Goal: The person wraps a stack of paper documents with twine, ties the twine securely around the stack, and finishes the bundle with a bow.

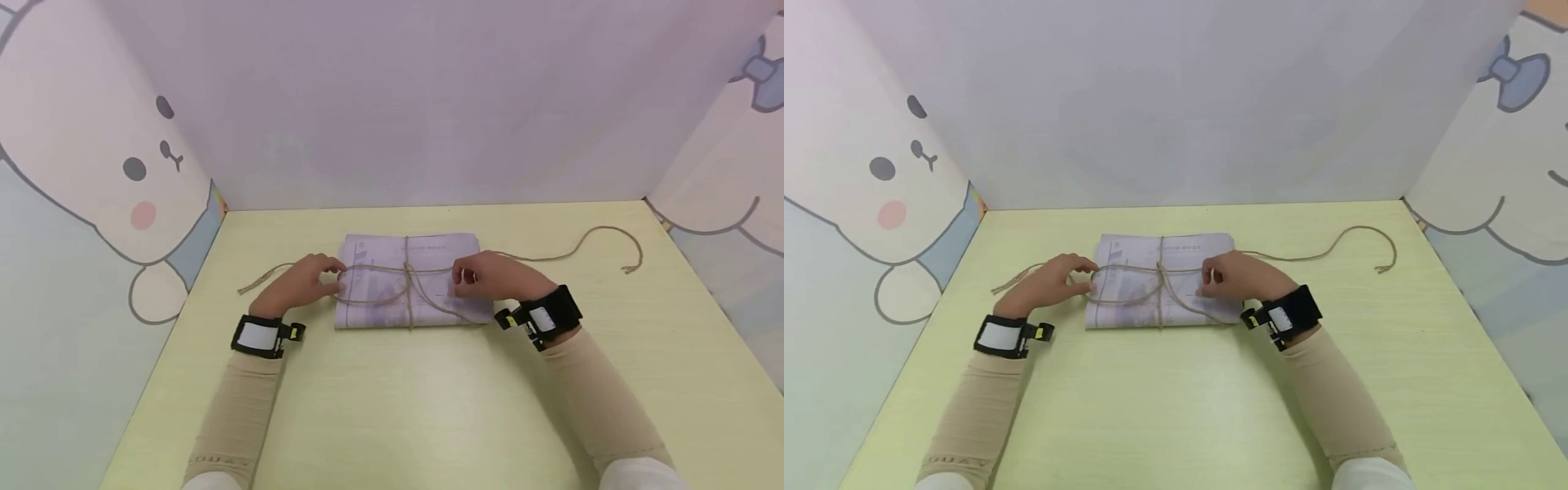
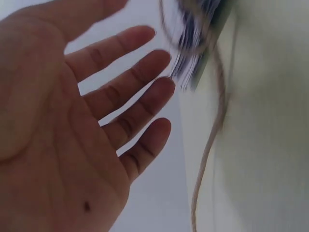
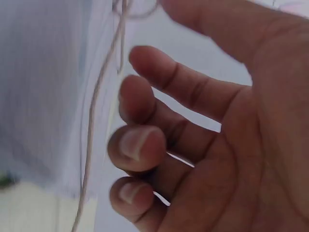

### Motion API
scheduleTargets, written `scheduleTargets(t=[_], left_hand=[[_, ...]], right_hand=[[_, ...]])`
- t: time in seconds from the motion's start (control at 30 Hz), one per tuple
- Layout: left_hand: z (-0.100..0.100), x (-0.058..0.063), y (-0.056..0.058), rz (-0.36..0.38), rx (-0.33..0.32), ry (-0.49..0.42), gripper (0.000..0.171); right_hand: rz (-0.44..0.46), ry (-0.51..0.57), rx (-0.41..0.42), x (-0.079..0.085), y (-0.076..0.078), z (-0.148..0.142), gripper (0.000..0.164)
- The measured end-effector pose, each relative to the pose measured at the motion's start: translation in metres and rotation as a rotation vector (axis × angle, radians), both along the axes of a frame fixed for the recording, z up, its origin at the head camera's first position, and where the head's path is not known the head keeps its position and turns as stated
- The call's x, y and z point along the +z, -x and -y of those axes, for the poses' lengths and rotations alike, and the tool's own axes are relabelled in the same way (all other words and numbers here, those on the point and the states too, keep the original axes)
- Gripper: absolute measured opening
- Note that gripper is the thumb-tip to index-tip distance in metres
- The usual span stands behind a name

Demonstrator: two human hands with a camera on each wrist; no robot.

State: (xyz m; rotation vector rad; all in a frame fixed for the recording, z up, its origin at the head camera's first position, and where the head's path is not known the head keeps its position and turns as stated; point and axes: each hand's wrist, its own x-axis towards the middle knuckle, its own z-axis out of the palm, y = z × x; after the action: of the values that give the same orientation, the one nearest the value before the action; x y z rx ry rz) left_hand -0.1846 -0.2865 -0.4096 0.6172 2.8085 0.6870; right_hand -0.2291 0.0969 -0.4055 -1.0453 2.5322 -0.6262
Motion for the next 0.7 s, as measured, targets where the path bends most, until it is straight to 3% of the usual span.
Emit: scheduleTargets(t=[0.2, 0.4, 0.5, 0.7], left_hand=[[-0.017, -0.008, 0.002, 0.043, -0.081, -0.021, 0.032], [-0.017, -0.011, 0.0, 0.093, -0.055, -0.074, 0.023], [-0.019, -0.011, 0.001, 0.088, -0.074, -0.084, 0.028], [-0.02, -0.009, 0.001, 0.109, -0.069, -0.056, 0.034]], right_hand=[[-0.018, -0.115, 0.083, -0.005, -0.024, 0.027, 0.025], [0.004, -0.143, 0.099, -0.003, -0.021, 0.017, 0.016], [-0.005, -0.14, 0.06, 0.003, -0.013, 0.0, 0.014], [-0.048, -0.146, -0.12, 0.012, 0.005, -0.045, 0.005]])
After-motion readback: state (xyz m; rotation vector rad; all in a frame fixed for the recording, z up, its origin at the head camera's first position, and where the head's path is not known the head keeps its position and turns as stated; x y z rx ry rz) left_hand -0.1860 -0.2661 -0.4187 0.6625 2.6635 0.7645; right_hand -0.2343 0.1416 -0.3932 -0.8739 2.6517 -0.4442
